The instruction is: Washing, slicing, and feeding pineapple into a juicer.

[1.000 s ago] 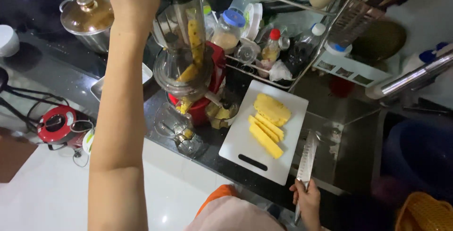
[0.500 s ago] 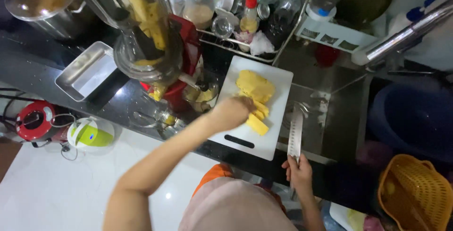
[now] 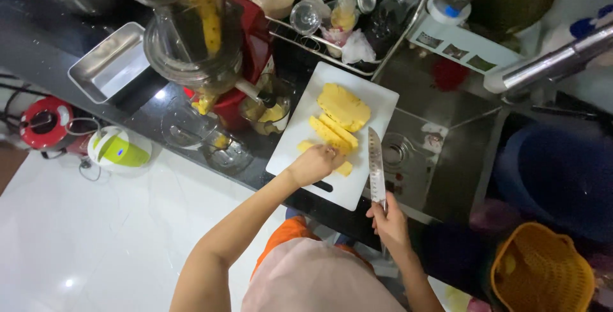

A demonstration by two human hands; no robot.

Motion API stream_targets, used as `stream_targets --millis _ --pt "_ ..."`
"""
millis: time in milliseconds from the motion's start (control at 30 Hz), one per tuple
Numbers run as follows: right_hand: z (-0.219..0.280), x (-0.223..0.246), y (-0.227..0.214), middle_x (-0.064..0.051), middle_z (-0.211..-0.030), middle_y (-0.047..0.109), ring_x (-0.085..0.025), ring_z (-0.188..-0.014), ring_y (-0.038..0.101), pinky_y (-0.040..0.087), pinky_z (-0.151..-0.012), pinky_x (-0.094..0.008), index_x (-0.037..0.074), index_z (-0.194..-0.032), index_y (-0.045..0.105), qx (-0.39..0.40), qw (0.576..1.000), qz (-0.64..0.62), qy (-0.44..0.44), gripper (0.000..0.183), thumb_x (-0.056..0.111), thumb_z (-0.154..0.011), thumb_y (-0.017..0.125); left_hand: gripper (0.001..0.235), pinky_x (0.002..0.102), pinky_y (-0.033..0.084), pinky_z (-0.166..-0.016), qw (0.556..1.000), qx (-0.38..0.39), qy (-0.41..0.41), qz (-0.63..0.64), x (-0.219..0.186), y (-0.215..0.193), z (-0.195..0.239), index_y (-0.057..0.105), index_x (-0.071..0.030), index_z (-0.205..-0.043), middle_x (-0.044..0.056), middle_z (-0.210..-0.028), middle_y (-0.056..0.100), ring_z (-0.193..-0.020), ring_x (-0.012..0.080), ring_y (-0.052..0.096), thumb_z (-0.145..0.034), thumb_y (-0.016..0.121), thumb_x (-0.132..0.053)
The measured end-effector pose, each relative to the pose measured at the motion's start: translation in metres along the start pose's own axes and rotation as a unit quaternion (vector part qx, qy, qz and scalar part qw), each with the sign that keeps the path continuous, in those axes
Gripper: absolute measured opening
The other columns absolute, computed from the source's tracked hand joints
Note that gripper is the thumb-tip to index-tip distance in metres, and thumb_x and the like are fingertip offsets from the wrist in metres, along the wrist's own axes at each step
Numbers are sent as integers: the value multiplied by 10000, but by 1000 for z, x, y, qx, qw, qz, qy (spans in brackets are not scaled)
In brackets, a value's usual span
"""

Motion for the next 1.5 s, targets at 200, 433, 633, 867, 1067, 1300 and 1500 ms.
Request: stream_targets --millis 200,433,633,867,1067,1300,1500 --pt "-12 46 15 -104 -767 717 -237 -636 680 537 -559 -378 29 -1171 570 -4 979 90 -185 212 183 -1025 584 414 447 546 -838 924 -190 -204 262 11 -51 18 574 -65 -1139 142 -1044 699 -970 343 667 -758 731 -106" --pt "-5 142 44 -199 -810 714 -391 -767 731 551 -619 -475 32 -1266 535 -10 932 169 -322 299 161 -999 575 417 414 543 -691 816 -285 -374 335 15 -38 42 507 -42 -1169 144 -995 674 -774 298 673 -866 784 -117" --pt "-1 151 57 -259 -893 700 -461 -776 696 537 -615 -518 5 -1257 514 -21 891 225 -394 299 158 -1007 573 427 447 528 -699 831 -305 -361 292 4 -54 40 516 -42 -1181 161 -974 677 -775 333 644 -838 766 -85" --pt "-4 133 58 -279 -821 687 -488 -706 669 516 -594 -577 17 -1205 487 -1 893 320 -316 288 189 -986 557 398 468 529 -737 850 -297 -348 261 -1 -62 40 521 -37 -1195 150 -936 654 -803 351 646 -868 738 -101" --pt "-7 120 54 -258 -747 677 -484 -666 657 502 -583 -588 18 -1177 485 18 894 331 -302 260 201 -1003 548 305 419 545 -697 891 -265 -323 175 -9 -74 42 545 10 -1130 183 -985 640 -800 331 659 -908 732 -83" --pt "-23 67 71 -252 -734 690 -472 -696 685 522 -612 -579 31 -1203 494 67 911 349 -208 287 208 -982 546 300 427 549 -722 904 -231 -307 189 -4 -73 42 556 9 -1074 169 -940 631 -822 343 655 -854 725 -103" --pt "-41 1 91 -265 -801 695 -487 -773 690 528 -705 -611 61 -1125 556 85 883 435 -156 209 206 -979 515 588 474 541 -794 875 -240 -320 275 17 -99 26 536 11 -1257 174 -1017 653 -947 397 651 -758 773 -191"
Point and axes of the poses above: each hand's wrist, its own z-axis away from the middle knuckle, its own y-axis out of the palm, x = y × z, the point moved 6 cm from there along -z, towards the middle knuckle
